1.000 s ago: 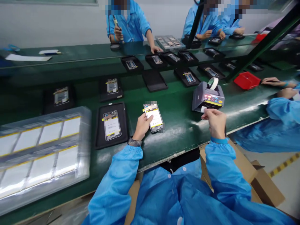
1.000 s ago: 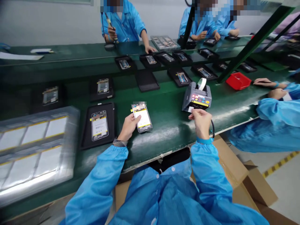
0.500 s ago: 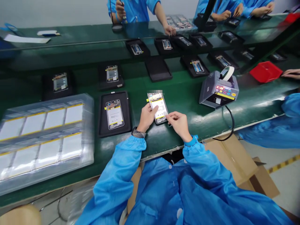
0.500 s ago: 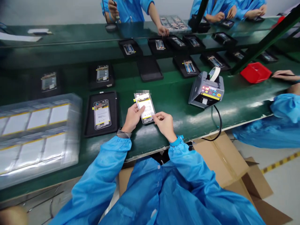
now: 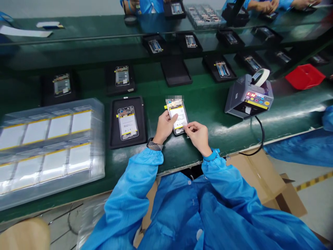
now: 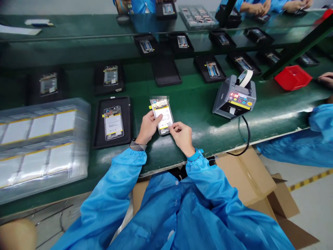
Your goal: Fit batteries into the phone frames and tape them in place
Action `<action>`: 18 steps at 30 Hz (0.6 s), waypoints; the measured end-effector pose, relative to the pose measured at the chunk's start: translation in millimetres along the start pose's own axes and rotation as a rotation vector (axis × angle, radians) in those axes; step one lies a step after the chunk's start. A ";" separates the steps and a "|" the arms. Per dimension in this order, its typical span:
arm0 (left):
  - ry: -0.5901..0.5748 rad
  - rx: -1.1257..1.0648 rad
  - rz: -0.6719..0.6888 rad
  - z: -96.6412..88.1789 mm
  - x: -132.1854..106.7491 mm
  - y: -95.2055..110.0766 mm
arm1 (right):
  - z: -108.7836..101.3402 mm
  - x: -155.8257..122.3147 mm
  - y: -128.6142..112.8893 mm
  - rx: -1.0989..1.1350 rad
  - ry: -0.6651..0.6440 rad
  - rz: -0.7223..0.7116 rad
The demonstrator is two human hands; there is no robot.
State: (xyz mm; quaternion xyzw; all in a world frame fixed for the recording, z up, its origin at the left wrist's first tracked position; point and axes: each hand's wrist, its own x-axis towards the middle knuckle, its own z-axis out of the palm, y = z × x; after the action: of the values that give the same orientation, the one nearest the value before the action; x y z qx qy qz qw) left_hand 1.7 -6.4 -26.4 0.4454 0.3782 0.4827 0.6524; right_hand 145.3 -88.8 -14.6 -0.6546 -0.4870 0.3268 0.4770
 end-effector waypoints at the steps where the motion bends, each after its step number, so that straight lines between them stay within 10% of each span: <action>1: 0.000 0.000 0.001 -0.1 0.0 -0.2 | 0.3 -0.3 0.3 -0.023 0.006 -0.013; 9: -0.016 -0.019 0.010 -2.8 0.4 1.9 | -12.2 7.3 -2.5 -0.277 -0.012 -0.094; 18: -0.120 -0.012 0.029 -3.1 -6.3 24.7 | -13.5 29.5 -19.4 0.256 -0.396 0.098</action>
State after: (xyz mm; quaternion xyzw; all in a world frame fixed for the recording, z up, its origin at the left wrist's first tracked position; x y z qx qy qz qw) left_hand -9.9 -8.4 -3.6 0.4750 0.3289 0.4666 0.6697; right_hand 160.2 -63.6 9.2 -0.5348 -0.4931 0.5308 0.4349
